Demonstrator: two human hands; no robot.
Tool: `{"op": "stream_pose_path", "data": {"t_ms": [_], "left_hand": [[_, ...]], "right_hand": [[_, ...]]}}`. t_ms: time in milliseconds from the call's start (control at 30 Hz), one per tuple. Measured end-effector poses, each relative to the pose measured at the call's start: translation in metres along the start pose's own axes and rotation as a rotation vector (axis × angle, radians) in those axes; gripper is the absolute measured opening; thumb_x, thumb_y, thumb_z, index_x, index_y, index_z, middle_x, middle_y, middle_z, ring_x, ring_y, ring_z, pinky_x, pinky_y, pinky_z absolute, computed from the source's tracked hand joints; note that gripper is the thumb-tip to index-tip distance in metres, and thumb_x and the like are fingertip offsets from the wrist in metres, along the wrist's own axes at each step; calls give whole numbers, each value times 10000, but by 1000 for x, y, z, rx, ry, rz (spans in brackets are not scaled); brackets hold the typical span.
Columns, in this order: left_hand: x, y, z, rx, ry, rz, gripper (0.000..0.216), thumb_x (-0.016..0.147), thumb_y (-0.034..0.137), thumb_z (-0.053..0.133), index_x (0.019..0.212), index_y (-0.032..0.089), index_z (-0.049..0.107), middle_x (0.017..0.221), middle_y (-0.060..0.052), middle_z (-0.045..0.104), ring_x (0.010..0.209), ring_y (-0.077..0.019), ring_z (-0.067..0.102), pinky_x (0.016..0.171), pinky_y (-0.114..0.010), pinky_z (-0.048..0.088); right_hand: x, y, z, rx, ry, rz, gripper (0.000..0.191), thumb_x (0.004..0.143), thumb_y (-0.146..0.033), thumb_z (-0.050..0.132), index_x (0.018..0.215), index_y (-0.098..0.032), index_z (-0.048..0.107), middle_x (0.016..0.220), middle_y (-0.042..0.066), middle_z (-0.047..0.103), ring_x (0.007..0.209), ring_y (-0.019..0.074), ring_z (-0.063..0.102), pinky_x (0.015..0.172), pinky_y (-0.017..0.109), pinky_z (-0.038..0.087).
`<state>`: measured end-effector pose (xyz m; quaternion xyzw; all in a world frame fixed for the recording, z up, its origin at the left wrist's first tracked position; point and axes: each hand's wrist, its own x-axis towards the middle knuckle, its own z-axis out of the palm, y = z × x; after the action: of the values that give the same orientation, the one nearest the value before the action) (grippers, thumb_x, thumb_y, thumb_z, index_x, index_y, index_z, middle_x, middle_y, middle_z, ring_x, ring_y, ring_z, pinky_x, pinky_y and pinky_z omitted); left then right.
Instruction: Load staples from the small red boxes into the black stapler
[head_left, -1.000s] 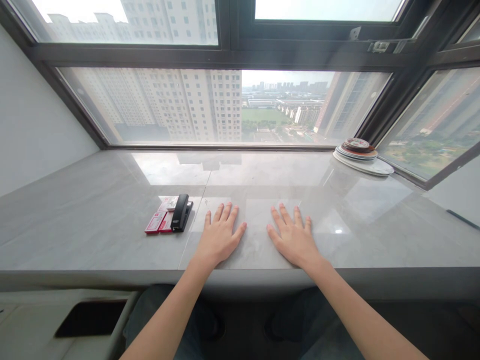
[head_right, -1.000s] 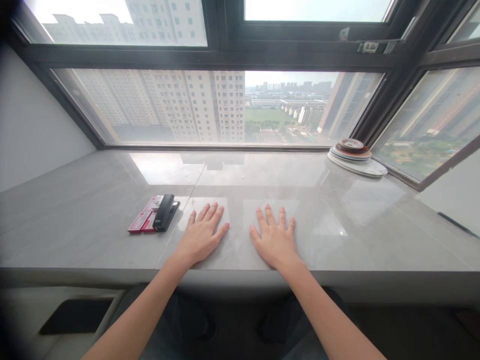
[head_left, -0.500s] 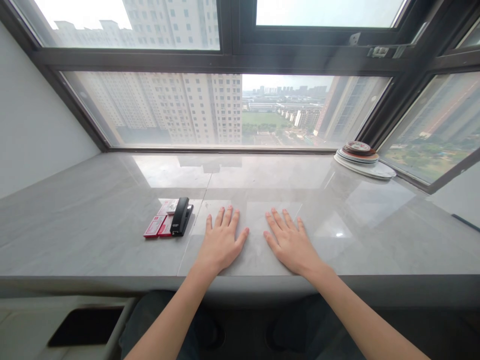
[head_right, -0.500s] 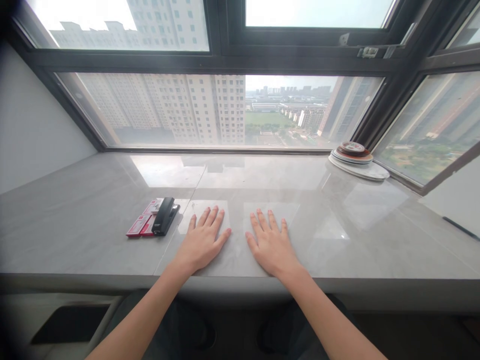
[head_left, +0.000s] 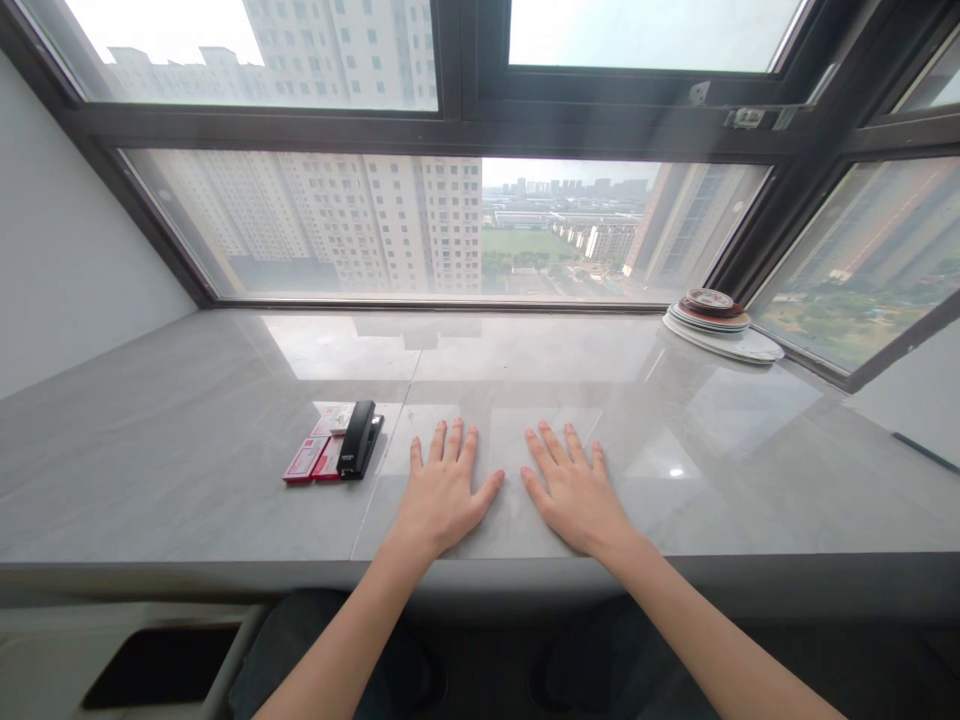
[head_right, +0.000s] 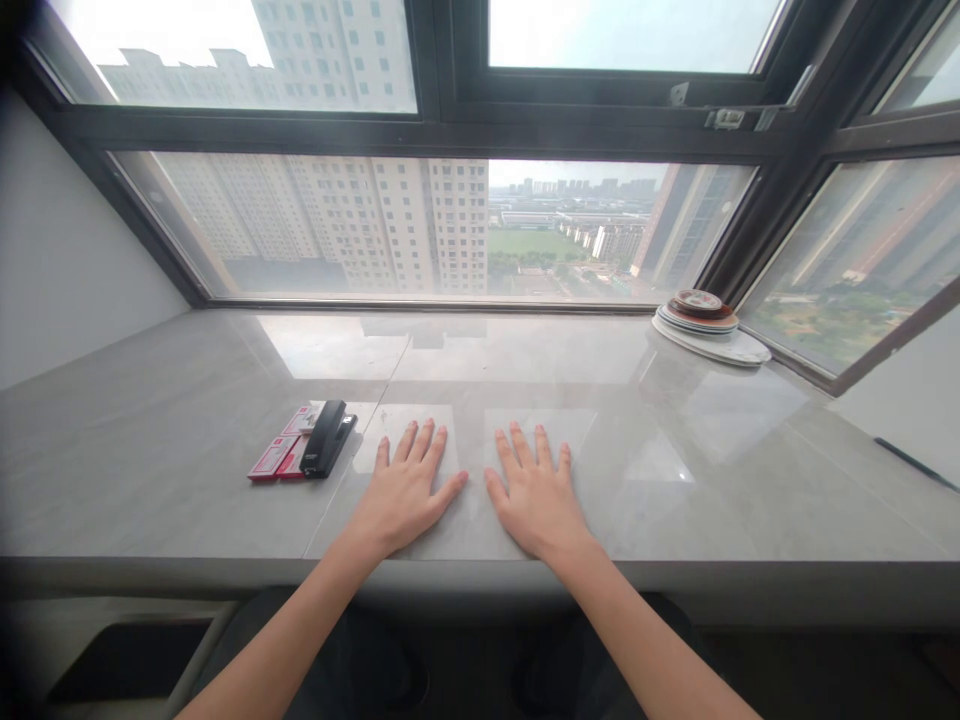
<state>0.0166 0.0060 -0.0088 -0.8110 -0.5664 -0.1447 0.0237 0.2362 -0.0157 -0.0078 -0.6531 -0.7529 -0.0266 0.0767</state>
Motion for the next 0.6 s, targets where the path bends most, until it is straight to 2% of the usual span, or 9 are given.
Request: {"op": "stream_pose_path", "data": {"t_ms": [600], "left_hand": [[-3, 6, -1, 10, -17, -24, 806, 1007, 723, 300, 1642, 226, 292, 1723, -101, 202, 1598, -372, 108, 1262, -633, 76]], "right_hand": [[-2, -3, 1, -6, -2, 24, 667, 1057, -559, 237, 1679, -317, 213, 1750, 6, 125, 1599, 378, 71, 1244, 660, 92]]}}
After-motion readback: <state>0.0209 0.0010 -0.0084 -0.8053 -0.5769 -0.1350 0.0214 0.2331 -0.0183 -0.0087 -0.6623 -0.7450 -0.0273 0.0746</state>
